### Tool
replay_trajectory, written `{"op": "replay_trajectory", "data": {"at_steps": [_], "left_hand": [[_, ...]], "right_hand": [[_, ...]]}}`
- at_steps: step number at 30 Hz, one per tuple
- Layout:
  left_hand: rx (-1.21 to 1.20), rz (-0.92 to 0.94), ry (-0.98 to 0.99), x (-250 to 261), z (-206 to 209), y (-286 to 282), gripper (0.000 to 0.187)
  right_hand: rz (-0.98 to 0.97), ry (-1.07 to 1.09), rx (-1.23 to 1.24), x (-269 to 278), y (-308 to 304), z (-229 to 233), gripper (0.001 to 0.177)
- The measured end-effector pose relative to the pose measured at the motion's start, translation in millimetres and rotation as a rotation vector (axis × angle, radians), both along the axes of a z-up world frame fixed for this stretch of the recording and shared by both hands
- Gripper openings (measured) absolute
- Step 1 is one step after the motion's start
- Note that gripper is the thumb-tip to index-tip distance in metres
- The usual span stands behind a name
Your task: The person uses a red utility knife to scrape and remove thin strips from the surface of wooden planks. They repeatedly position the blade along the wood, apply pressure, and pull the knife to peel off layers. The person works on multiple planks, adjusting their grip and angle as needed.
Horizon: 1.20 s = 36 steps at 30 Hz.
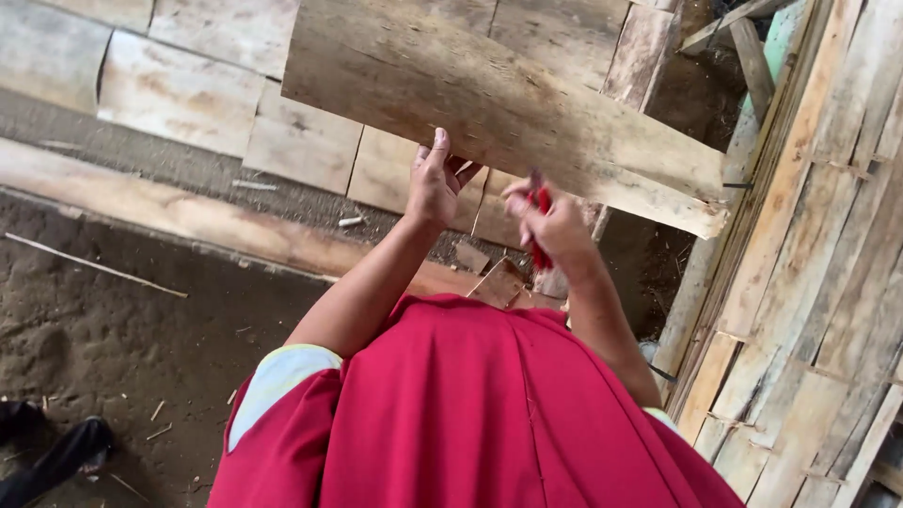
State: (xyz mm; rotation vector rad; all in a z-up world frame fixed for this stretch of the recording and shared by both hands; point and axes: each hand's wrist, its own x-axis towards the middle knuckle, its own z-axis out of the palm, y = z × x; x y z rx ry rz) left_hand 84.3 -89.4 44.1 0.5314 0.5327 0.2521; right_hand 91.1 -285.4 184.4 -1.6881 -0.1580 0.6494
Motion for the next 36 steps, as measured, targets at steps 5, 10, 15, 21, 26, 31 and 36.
{"op": "replay_trajectory", "data": {"at_steps": [5,10,15,21,26,31,36], "left_hand": [[-0.006,-0.011,0.071,-67.3,27.6,1.9,0.033],[-0.08,-0.021,0.157,-117.4,32.7,12.3,0.031],[-0.034,-0.101,0.174,-158.6,25.4,44.1,0.032],[-0.056,-0.242,0.231,-203.3,21.3,94.4,0.034],[0.135,-0.188,0.2,-223.1,-18.4,149.7,0.046],[0.632,-0.13,0.246,-226.4,-51.3,201.0,0.044],[1.592,-0.144,0.301,-220.6,-50.3,224.9,0.032]], "right_hand": [[0.047,-0.617,-0.501,20.0,10.1,23.5,0.025],[0.229,-0.395,-0.819,24.4,41.8,44.2,0.043],[0.398,-0.301,-0.692,29.8,53.6,-24.1,0.021],[0.382,-0.218,-0.584,7.1,98.0,-66.8,0.006],[0.271,-0.177,-0.573,-17.7,125.7,-40.5,0.003],[0.056,-0.383,-0.652,-14.0,118.9,-64.1,0.007],[-0.101,-0.456,-0.639,-10.6,124.5,-58.4,0.007]]}}
